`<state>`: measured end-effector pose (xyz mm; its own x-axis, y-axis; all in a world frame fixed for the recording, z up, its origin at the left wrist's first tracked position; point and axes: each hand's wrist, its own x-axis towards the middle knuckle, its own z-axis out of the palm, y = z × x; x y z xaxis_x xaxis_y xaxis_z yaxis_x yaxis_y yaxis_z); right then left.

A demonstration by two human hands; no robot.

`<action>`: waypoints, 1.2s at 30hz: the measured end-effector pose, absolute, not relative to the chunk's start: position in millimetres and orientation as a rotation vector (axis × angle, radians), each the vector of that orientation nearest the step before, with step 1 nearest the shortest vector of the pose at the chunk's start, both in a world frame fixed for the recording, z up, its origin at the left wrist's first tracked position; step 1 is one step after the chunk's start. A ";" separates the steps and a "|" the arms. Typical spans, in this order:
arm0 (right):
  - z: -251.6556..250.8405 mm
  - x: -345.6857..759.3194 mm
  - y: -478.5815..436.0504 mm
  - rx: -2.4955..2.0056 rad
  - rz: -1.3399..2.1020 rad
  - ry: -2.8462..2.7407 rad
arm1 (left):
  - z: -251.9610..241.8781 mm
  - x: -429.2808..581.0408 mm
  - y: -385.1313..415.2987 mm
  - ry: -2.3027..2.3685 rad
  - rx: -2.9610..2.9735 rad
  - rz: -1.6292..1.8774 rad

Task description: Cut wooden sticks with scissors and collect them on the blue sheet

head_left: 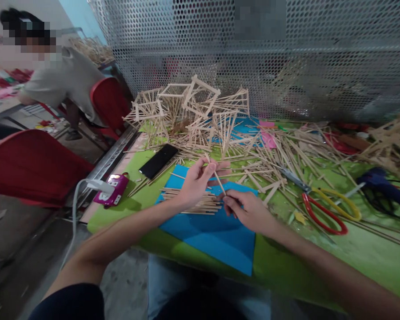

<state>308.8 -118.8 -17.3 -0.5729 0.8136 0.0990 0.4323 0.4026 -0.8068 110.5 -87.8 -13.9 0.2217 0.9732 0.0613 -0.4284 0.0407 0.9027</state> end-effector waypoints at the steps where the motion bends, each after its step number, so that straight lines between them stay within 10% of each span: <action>1: -19.6 307.1 -119.5 -1.053 1.031 -2.142 | -13.1 109.7 -88.6 0.717 1.034 1.194; 36: -30.1 313.7 -128.1 -1.268 0.885 -1.973 | -15.4 102.3 -93.9 0.831 1.520 0.892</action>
